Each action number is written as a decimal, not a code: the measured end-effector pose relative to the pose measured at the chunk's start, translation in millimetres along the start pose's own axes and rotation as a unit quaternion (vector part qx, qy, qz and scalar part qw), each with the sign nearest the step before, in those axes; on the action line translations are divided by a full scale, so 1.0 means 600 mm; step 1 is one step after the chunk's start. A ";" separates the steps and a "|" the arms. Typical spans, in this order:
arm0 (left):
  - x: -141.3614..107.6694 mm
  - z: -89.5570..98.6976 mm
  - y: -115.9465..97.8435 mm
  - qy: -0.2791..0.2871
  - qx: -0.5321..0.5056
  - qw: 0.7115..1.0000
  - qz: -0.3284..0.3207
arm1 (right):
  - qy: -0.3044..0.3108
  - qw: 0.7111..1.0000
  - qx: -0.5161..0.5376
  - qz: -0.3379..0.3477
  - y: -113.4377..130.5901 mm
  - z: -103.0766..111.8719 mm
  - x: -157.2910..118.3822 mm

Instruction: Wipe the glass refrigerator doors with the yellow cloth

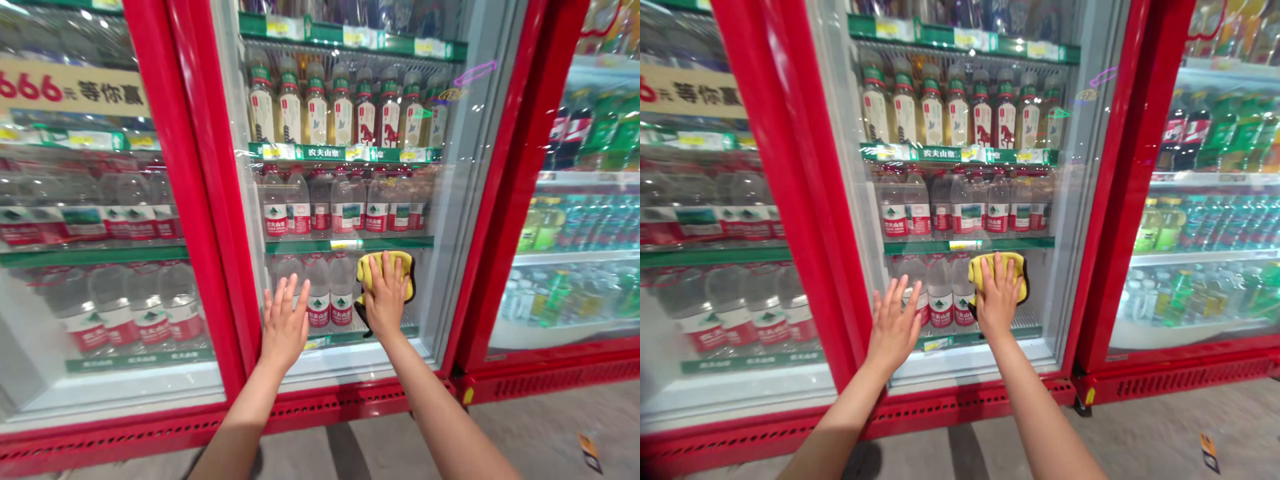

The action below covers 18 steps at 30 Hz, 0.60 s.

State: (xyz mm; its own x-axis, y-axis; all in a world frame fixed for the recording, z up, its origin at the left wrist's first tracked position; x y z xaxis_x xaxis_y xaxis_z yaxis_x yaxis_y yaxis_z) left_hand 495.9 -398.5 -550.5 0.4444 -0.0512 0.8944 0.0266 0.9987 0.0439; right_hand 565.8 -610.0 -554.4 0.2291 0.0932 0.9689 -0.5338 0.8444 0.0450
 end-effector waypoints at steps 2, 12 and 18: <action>-0.002 0.005 0.012 0.000 0.019 1.000 0.000 | -0.013 1.000 0.001 -0.024 0.048 -0.007 0.036; -0.026 0.028 0.069 0.010 0.056 0.998 0.019 | -0.063 0.991 0.005 0.117 0.076 -0.016 -0.032; -0.031 0.044 0.102 0.004 0.069 0.997 0.021 | -0.099 0.995 0.002 0.023 0.166 -0.029 0.099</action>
State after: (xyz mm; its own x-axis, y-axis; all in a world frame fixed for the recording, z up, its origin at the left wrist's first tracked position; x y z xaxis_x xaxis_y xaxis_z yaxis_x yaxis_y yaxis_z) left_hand 465.7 -336.1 -552.5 0.4504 -0.0093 0.8928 -0.1144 0.9911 0.0680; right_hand 540.5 -511.0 -496.6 0.0401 0.0261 0.9989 -0.5436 0.8394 -0.0001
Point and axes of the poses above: each hand's wrist, its own x-axis towards the middle knuckle, its own z-axis out of the back of the hand, y = z × x, the point moved 5 cm from there along x, towards the middle knuckle, and after that the axes turned 12 degrees about z, right-handed, at the moved point
